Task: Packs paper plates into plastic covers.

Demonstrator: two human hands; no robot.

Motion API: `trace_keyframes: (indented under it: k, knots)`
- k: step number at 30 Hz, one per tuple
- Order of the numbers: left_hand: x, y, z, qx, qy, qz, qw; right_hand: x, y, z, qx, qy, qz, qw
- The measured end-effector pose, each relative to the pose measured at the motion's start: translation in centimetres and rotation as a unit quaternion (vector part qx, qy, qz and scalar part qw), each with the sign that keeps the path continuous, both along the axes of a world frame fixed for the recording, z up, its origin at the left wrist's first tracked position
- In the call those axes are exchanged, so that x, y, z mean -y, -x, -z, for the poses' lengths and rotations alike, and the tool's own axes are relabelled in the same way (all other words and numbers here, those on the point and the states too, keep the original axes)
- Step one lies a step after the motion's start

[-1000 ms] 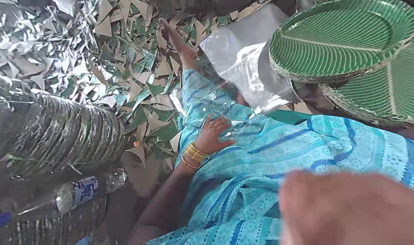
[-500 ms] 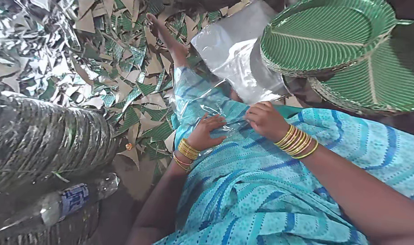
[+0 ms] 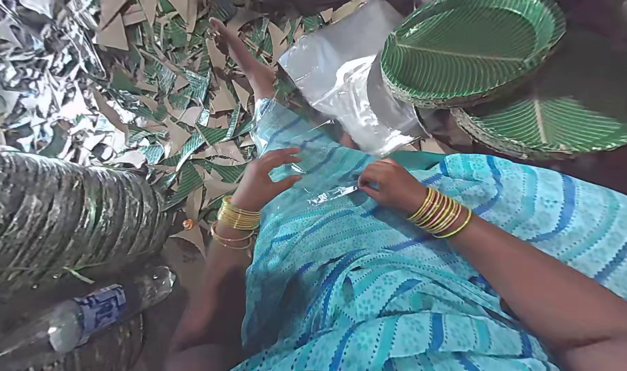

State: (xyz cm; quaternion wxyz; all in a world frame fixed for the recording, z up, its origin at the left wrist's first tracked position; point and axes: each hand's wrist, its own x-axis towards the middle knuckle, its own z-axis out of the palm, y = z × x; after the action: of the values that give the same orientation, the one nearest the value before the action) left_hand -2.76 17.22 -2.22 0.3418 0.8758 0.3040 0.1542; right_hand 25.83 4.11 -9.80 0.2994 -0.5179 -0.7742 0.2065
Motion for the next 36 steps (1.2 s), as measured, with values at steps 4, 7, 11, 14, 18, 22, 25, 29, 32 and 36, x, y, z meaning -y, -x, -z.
trace_keyframes:
  k: [4,7,11,14,18,22,25,29,32,36]
  knots:
    - [3.5,-0.8,-3.2,-0.094,-0.021,0.003,0.995,0.1,0.1,0.0,0.001,0.025,0.006,1.000]
    - [6.1,-2.7,-2.9,-0.277,0.040,0.031,0.959,0.1,0.3,0.2,0.006,0.027,-0.002,1.000]
    - [6.9,-4.2,-0.7,-0.321,0.044,-0.005,0.946,0.2,0.3,0.3,0.008,0.048,-0.010,0.999]
    - [7.7,-4.7,-0.5,-0.297,0.035,-0.031,0.954,0.4,0.1,0.1,0.010,0.074,-0.010,0.997]
    - [8.1,-5.7,-0.1,-0.313,0.038,-0.046,0.948,-0.1,-0.2,-1.3,0.010,0.115,-0.028,0.993]
    - [9.0,-6.4,0.9,-0.268,-0.003,-0.082,0.960,0.1,0.0,-1.3,0.035,0.103,-0.033,0.994]
    - [9.3,-6.2,1.7,-0.164,-0.096,-0.104,0.976,0.2,-0.3,-1.5,0.062,0.109,0.003,0.992]
    - [9.2,-5.8,1.3,-0.142,-0.074,-0.109,0.981,0.4,-0.3,-1.4,0.060,0.070,0.078,0.993]
    - [8.5,-5.5,1.1,-0.137,0.029,-0.141,0.980,0.5,-0.2,-1.3,0.044,-0.018,0.085,0.995]
    - [7.5,-5.5,1.3,-0.133,0.118,-0.158,0.971,1.0,0.8,-1.3,0.015,-0.027,0.010,0.999]
